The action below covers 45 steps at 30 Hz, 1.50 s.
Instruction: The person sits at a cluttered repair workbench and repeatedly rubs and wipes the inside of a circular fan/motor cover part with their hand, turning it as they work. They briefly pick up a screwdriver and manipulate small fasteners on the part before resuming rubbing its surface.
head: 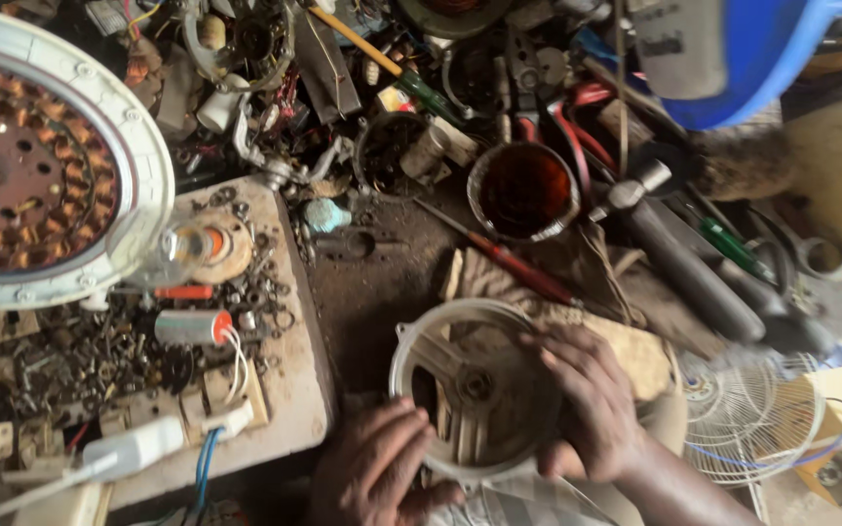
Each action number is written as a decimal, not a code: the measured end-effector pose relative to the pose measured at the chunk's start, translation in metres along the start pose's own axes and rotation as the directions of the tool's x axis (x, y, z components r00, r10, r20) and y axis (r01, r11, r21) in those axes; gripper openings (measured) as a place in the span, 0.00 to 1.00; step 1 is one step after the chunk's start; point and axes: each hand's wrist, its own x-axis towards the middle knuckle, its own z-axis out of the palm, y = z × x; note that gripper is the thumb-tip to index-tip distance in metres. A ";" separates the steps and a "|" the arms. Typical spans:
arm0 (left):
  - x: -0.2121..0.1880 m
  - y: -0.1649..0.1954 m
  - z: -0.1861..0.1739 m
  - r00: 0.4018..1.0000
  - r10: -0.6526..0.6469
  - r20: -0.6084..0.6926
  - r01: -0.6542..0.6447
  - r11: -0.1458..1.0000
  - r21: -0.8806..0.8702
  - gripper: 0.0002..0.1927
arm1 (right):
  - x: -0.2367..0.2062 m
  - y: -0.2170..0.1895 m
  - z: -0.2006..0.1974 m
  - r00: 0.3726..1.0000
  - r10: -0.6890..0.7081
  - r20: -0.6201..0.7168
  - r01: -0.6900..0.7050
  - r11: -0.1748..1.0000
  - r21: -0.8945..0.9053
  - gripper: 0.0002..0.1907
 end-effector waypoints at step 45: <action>0.019 -0.004 -0.004 0.997 0.047 -0.061 -0.011 0.873 0.487 0.54 | 0.022 -0.007 0.023 0.989 0.140 -0.054 -0.145 0.984 -0.102 0.37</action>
